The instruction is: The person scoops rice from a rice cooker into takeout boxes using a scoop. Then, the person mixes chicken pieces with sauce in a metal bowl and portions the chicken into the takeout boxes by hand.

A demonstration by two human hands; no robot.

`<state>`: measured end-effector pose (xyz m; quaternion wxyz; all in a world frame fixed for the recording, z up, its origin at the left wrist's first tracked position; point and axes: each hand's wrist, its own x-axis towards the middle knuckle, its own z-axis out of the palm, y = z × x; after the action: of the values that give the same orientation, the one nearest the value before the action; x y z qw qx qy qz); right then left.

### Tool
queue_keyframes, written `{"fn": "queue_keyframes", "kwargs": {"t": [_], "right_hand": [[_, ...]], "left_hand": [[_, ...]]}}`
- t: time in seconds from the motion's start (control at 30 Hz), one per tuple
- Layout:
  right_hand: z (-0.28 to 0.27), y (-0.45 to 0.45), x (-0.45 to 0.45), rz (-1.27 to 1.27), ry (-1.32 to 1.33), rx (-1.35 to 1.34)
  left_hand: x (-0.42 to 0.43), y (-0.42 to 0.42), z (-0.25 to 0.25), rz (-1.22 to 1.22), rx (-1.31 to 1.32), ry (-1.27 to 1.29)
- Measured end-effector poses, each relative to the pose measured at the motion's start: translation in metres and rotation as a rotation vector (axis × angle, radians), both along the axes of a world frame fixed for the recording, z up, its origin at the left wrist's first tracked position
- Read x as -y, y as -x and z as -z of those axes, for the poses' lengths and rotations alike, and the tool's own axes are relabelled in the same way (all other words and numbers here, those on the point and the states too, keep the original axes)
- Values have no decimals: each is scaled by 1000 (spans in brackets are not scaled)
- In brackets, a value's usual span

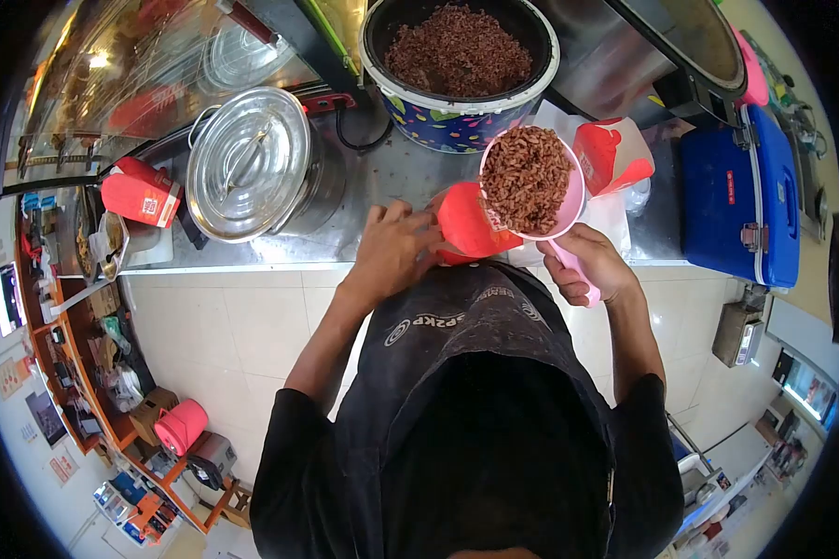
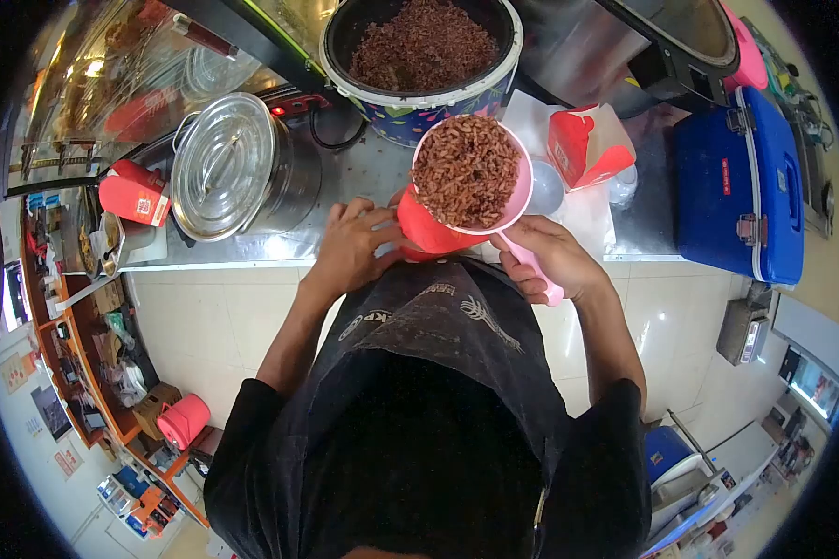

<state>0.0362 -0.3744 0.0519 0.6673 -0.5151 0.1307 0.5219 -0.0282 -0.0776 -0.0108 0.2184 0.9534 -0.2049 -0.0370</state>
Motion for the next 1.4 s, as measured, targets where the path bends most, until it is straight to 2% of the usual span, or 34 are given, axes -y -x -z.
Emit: {"fn": "queue_keyframes", "kwargs": {"t": [0.13, 0.23, 0.33, 0.43, 0.53, 0.63, 0.73, 0.83, 0.93, 1.03, 1.13, 1.23, 1.33, 1.4], "right_hand": [[1, 1, 3, 28, -11, -19], [-2, 2, 4, 46, 3, -22], [-3, 2, 8, 50, 19, -17], [-4, 1, 10, 57, 33, 2], [-6, 3, 12, 102, 26, 10], [-8, 7, 18, 141, 17, 13], [-8, 10, 22, 174, 44, -4], [-3, 13, 28, 195, 24, -6], [2, 15, 30, 191, -24, -6], [5, 12, 25, 172, -46, -32], [7, 13, 21, 153, -33, -43], [9, 14, 18, 167, -30, -42], [12, 15, 19, 182, -38, -67], [13, 17, 19, 169, -17, -69]], "left_hand": [[6, -7, 23, 102, -82, -16], [1, -10, 18, 119, -53, -98], [-8, -14, -17, 81, -75, 19], [0, -21, -22, 2, -5, 129], [15, -34, -24, -116, 40, 33], [19, -50, -13, -104, 87, 62], [17, -57, -17, -28, 68, 51], [-3, -60, -48, 160, 168, -35], [-24, -60, -67, 211, 152, -220], [-36, -63, -46, 307, 82, -194], [-29, -63, -45, 265, -94, -61], [-13, -64, -40, -3, -124, -186], [-11, -61, -27, 60, -164, -122], [-4, -51, -29, 17, -120, -195]]}}
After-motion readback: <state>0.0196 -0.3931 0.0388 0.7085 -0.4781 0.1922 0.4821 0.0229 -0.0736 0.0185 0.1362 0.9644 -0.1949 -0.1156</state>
